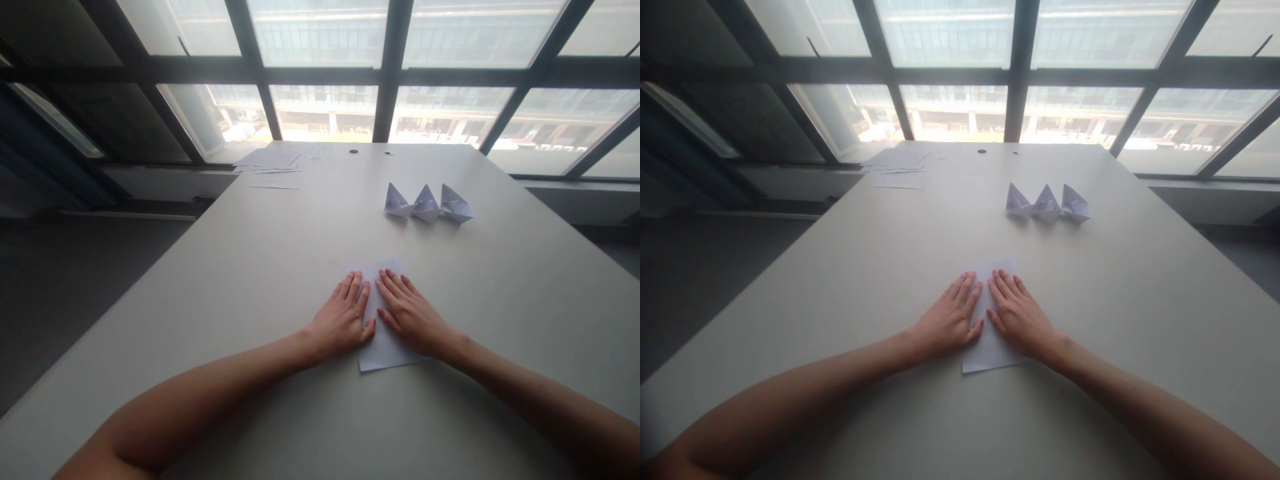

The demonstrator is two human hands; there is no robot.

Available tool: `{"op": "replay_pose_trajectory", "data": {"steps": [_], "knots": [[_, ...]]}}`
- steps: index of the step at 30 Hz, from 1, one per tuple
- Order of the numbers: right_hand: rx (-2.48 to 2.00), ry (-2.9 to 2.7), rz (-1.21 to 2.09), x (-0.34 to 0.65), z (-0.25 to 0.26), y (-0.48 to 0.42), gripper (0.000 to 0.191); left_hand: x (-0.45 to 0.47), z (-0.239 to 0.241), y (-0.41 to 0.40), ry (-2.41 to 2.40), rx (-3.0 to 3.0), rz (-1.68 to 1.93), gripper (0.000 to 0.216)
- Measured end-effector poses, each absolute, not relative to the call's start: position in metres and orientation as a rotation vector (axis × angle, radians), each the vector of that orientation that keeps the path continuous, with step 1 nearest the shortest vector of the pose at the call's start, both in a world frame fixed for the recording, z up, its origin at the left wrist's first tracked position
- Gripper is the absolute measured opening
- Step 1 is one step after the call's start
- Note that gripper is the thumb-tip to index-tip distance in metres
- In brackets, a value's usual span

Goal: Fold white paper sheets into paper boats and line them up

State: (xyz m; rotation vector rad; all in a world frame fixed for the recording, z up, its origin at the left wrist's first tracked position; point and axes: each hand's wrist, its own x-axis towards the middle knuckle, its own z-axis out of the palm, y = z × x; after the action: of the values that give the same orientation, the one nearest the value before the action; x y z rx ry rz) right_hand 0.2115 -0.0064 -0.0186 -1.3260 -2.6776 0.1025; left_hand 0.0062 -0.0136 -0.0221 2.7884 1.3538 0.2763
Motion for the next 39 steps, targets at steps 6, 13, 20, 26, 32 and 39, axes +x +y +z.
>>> {"op": "replay_pose_trajectory", "data": {"steps": [6,13,20,26,32,39], "knots": [[-1.412,-2.654,0.139,0.217,-0.027,0.0,0.069,0.006,-0.023,-0.013,1.364,2.758,0.269,0.07],[-1.568,-2.599,0.21,0.234,-0.024,0.023,0.073,0.006,-0.02,-0.012,1.368,2.75,0.229,0.069],[-1.778,-2.453,0.219,0.25,-0.011,0.049,0.072,0.007,-0.016,-0.014,1.375,2.755,0.202,0.069],[-1.484,-2.551,0.146,0.212,-0.019,0.049,0.068,0.006,-0.017,-0.014,1.374,2.765,0.222,0.07],[-1.587,-2.594,0.075,0.249,-0.031,0.058,0.072,0.007,-0.015,-0.014,1.389,2.766,0.176,0.069],[-1.594,-2.432,0.112,0.231,-0.004,0.041,0.068,0.007,-0.016,-0.012,1.374,2.786,0.172,0.068]]}}
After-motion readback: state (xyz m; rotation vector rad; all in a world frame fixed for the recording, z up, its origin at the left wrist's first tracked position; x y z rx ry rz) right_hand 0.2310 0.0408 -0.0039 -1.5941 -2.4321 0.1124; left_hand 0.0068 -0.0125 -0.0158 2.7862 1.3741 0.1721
